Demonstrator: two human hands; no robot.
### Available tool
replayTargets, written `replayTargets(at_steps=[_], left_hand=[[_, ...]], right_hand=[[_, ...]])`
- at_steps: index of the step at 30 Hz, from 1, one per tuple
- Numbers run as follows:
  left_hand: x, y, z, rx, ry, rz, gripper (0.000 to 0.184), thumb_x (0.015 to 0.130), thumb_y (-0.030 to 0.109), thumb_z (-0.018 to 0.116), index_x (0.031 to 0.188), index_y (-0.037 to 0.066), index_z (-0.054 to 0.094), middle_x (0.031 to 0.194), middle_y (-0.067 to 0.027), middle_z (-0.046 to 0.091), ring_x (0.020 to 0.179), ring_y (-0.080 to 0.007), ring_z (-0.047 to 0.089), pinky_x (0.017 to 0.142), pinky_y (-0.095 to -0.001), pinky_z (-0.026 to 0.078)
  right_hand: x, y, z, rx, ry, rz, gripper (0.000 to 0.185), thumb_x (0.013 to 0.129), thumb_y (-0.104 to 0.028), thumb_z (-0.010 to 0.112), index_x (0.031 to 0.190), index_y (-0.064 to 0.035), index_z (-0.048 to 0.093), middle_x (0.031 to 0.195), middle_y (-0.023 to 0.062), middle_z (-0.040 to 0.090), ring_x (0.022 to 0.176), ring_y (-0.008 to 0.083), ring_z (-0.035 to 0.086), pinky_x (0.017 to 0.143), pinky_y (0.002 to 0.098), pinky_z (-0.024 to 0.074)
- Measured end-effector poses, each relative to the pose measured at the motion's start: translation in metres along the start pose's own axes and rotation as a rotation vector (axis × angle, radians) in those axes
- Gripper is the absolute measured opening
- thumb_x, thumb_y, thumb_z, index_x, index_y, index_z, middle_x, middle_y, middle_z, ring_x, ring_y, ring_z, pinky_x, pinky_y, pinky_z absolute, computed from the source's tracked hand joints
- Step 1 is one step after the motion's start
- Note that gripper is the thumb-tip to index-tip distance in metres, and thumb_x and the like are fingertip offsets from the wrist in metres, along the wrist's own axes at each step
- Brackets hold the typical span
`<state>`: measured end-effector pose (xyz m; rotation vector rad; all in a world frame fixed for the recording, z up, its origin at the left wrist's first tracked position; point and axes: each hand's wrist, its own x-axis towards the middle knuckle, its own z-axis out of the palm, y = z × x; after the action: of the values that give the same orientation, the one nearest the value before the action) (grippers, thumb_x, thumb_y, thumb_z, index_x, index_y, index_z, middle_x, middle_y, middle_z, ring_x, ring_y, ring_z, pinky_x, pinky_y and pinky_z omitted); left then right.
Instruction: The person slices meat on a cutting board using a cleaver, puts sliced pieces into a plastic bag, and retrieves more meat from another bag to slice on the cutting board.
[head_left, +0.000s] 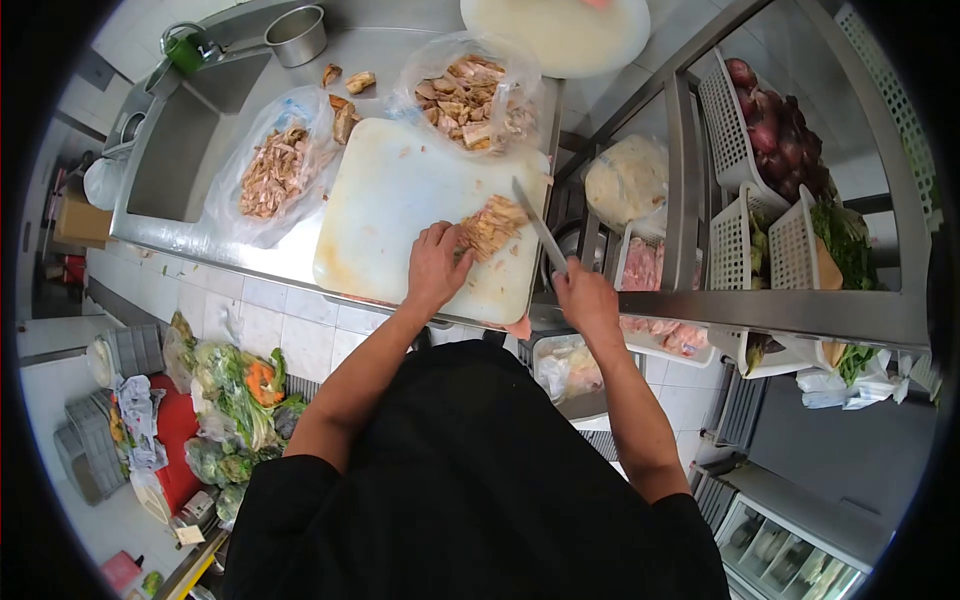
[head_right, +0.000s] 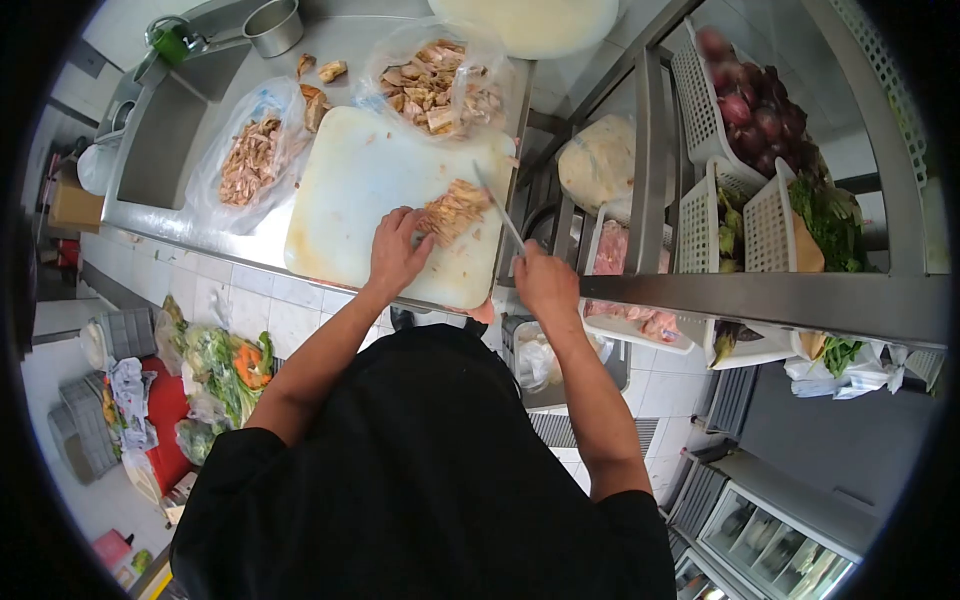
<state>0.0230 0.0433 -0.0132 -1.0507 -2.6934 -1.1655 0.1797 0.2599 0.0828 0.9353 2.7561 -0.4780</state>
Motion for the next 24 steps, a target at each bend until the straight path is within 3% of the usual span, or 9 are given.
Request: replayTargets(at_steps=[2, 7, 11, 15, 16, 18, 20, 21, 24], left_hand=[[-0.001, 0.001, 0.001, -0.004, 0.0, -0.007, 0.05, 0.083, 0.02, 0.076, 0.129, 0.005, 0.061, 0.126, -0.0175, 0.059, 0.115, -0.0376, 0.056, 0.1, -0.0481, 0.046], [0.002, 0.003, -0.007, -0.078, 0.003, -0.014, 0.064, 0.082, 0.019, 0.076, 0.141, 0.004, 0.056, 0.132, -0.0188, 0.057, 0.118, -0.039, 0.054, 0.105, -0.048, 0.043], [0.004, -0.001, 0.001, -0.035, -0.02, -0.01, 0.061, 0.082, 0.019, 0.075, 0.139, 0.004, 0.057, 0.135, -0.0184, 0.057, 0.119, -0.0389, 0.053, 0.106, -0.0479, 0.043], [0.0, 0.0, 0.002, 0.015, -0.028, 0.014, 0.055, 0.084, 0.019, 0.074, 0.135, 0.004, 0.059, 0.135, -0.0163, 0.059, 0.12, -0.0385, 0.054, 0.106, -0.0471, 0.043], [-0.003, 0.0, 0.0, 0.012, -0.026, 0.019, 0.053, 0.084, 0.019, 0.074, 0.133, 0.003, 0.06, 0.135, -0.0156, 0.06, 0.119, -0.0387, 0.054, 0.106, -0.0469, 0.043], [-0.007, -0.003, -0.001, 0.017, -0.008, 0.042, 0.052, 0.084, 0.018, 0.074, 0.131, 0.003, 0.061, 0.135, -0.0154, 0.06, 0.119, -0.0384, 0.055, 0.105, -0.0469, 0.044], [-0.009, -0.003, -0.001, 0.02, 0.017, 0.067, 0.05, 0.083, 0.018, 0.075, 0.129, 0.003, 0.062, 0.135, -0.0151, 0.06, 0.119, -0.0382, 0.055, 0.105, -0.0468, 0.044], [-0.007, -0.003, -0.002, -0.003, 0.022, 0.062, 0.049, 0.083, 0.017, 0.074, 0.128, 0.002, 0.062, 0.133, -0.0152, 0.06, 0.118, -0.0377, 0.055, 0.104, -0.0468, 0.045], [-0.009, -0.003, -0.003, -0.042, 0.035, 0.04, 0.046, 0.084, 0.017, 0.074, 0.125, 0.001, 0.062, 0.128, -0.0152, 0.059, 0.116, -0.0373, 0.055, 0.101, -0.0468, 0.045]], right_hand=[[-0.008, -0.001, -0.004, 0.097, -0.009, -0.168, 0.034, 0.099, -0.034, 0.057, 0.108, -0.0012, 0.063, 0.089, 0.0244, 0.073, 0.086, 0.0485, 0.069, 0.079, 0.0576, 0.0533], [-0.01, -0.019, -0.038, 0.331, 0.122, -0.093, 0.034, 0.1, -0.034, 0.059, 0.102, -0.0001, 0.06, 0.081, 0.0245, 0.071, 0.081, 0.0484, 0.068, 0.072, 0.0552, 0.0519], [-0.006, -0.051, -0.078, 0.509, 0.29, -0.191, 0.035, 0.101, -0.035, 0.06, 0.099, 0.0003, 0.059, 0.079, 0.0247, 0.07, 0.08, 0.0478, 0.068, 0.069, 0.0542, 0.0509], [0.029, -0.076, -0.071, 0.575, 0.433, -0.334, 0.033, 0.1, -0.033, 0.06, 0.1, -0.0002, 0.06, 0.078, 0.0247, 0.069, 0.078, 0.0473, 0.069, 0.069, 0.0561, 0.0522], [0.042, -0.075, -0.056, 0.576, 0.43, -0.339, 0.033, 0.1, -0.033, 0.06, 0.1, -0.0002, 0.06, 0.078, 0.0247, 0.069, 0.078, 0.0473, 0.069, 0.069, 0.0561, 0.0522], [0.064, -0.069, -0.013, 0.195, 0.158, -0.298, 0.03, 0.1, -0.032, 0.058, 0.1, -0.0016, 0.061, 0.079, 0.0246, 0.07, 0.079, 0.0471, 0.069, 0.072, 0.0564, 0.0539], [0.072, -0.062, 0.002, 0.102, 0.099, -0.384, 0.03, 0.099, -0.031, 0.057, 0.099, -0.0021, 0.061, 0.079, 0.0241, 0.07, 0.079, 0.0471, 0.069, 0.073, 0.0563, 0.0541], [0.075, -0.07, -0.006, 0.009, 0.047, -0.465, 0.029, 0.099, -0.031, 0.056, 0.098, -0.0025, 0.061, 0.08, 0.0237, 0.07, 0.079, 0.0471, 0.069, 0.073, 0.0563, 0.0543], [0.074, -0.089, -0.041, 0.09, 0.064, -0.439, 0.029, 0.099, -0.032, 0.057, 0.097, -0.0025, 0.061, 0.08, 0.023, 0.071, 0.08, 0.0468, 0.069, 0.075, 0.0553, 0.0545]])
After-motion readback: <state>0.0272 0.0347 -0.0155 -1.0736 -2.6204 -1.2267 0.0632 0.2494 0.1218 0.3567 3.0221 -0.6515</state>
